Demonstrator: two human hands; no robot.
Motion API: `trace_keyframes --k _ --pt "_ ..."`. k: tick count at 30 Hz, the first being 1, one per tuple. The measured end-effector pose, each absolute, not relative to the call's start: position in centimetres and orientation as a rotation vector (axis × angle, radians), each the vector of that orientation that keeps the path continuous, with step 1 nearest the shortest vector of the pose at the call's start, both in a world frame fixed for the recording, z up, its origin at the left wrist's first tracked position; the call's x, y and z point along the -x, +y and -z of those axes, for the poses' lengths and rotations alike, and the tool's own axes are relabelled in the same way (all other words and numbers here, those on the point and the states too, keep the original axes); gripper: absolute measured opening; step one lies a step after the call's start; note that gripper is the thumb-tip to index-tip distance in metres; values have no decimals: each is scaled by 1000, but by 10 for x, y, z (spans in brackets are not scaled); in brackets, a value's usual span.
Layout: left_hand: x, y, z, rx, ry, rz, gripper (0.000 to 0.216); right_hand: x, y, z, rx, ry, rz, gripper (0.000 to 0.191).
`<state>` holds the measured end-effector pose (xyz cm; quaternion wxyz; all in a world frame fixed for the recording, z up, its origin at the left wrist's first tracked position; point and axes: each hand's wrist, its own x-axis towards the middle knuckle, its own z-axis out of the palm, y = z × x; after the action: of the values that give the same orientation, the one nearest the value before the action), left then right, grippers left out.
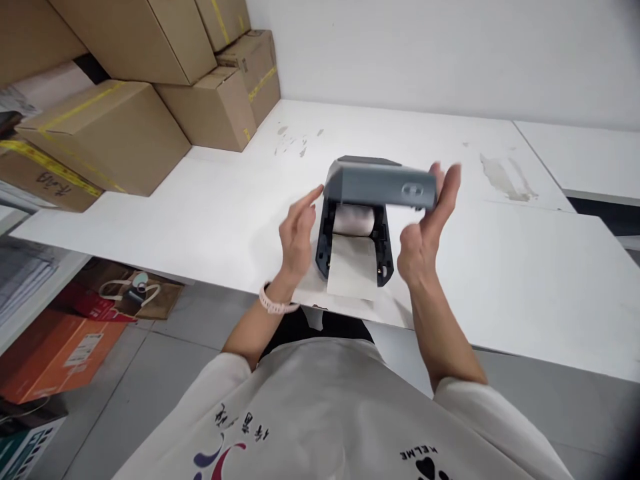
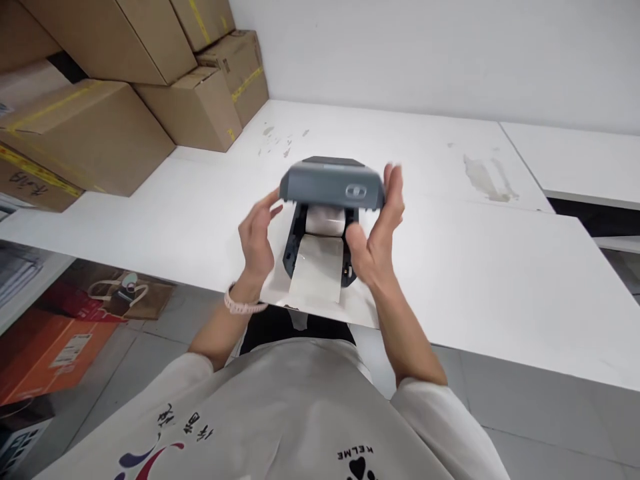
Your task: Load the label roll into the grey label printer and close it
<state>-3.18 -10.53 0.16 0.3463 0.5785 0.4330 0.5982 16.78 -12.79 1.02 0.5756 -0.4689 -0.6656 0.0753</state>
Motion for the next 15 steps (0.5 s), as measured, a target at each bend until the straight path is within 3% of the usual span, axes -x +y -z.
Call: trace_keyframes --k 6,12,15 --pt "35 -40 12 -1453 1299 -1398 38 -170 -34 -72 1112 -1513 -173 82" --pt "42 -46 24 -1410 1236 -1088 56 -192 26 -90 1199 -1594 -264 86" --pt "47 -47 19 -1408 1221 -908 69 -197 7 -95 1275 -1722 31 94"
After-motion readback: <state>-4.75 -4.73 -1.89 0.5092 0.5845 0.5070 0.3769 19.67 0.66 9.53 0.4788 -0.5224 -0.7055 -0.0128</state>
